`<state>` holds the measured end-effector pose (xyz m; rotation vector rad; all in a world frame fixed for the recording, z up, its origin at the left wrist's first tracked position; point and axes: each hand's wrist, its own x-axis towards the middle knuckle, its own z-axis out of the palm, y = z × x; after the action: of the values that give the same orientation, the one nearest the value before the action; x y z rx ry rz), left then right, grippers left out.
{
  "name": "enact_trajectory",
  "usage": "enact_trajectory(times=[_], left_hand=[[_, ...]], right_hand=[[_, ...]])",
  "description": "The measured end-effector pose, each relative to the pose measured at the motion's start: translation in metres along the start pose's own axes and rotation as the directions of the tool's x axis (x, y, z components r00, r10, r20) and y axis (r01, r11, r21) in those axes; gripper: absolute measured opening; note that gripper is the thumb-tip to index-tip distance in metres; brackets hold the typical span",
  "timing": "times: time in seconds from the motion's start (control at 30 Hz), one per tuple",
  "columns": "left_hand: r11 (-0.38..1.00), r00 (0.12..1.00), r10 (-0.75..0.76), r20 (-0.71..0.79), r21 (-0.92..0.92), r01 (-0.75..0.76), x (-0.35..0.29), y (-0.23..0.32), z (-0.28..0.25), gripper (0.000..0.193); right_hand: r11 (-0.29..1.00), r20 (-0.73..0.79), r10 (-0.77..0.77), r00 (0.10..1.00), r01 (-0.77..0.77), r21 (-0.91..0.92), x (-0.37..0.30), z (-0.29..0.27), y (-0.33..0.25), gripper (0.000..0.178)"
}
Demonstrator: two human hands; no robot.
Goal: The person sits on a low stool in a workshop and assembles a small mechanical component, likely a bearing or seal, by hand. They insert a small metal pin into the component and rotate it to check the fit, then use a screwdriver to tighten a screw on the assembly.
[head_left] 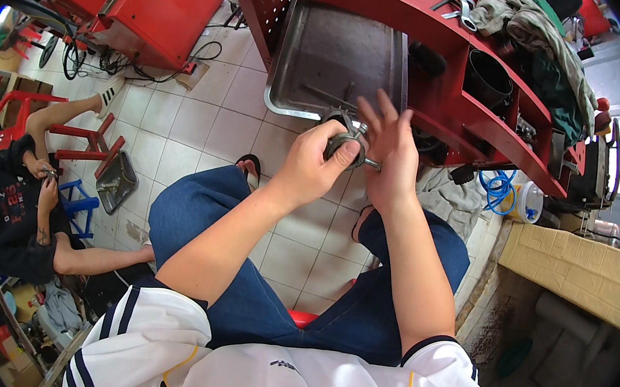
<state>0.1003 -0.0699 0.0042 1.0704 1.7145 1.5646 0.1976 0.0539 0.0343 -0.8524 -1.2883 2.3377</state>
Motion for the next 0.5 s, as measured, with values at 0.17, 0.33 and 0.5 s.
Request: enact_trajectory(times=[0.17, 0.33, 0.5], left_hand=[[0.990, 0.995, 0.097, 0.027, 0.103, -0.100, 0.000, 0.013, 0.001, 0.037], [0.993, 0.993, -0.095, -0.072, -0.075, 0.090, 0.003, 0.010, -0.002, 0.032], [0.939, 0.969, -0.190, -0.155, -0.316, 0.134, 0.012, 0.012, -0.017, 0.036]], right_hand=[[0.948, 0.032, 0.172, 0.985, -0.174, 0.267, -0.006, -0.006, -0.001, 0.074], [0.984, -0.074, -0.124, 0.990, 0.112, -0.140, 0.002, -0.009, -0.003, 0.053], [0.746, 0.197, -0.295, 0.935, 0.354, -0.563, -0.004, -0.013, -0.013, 0.025]])
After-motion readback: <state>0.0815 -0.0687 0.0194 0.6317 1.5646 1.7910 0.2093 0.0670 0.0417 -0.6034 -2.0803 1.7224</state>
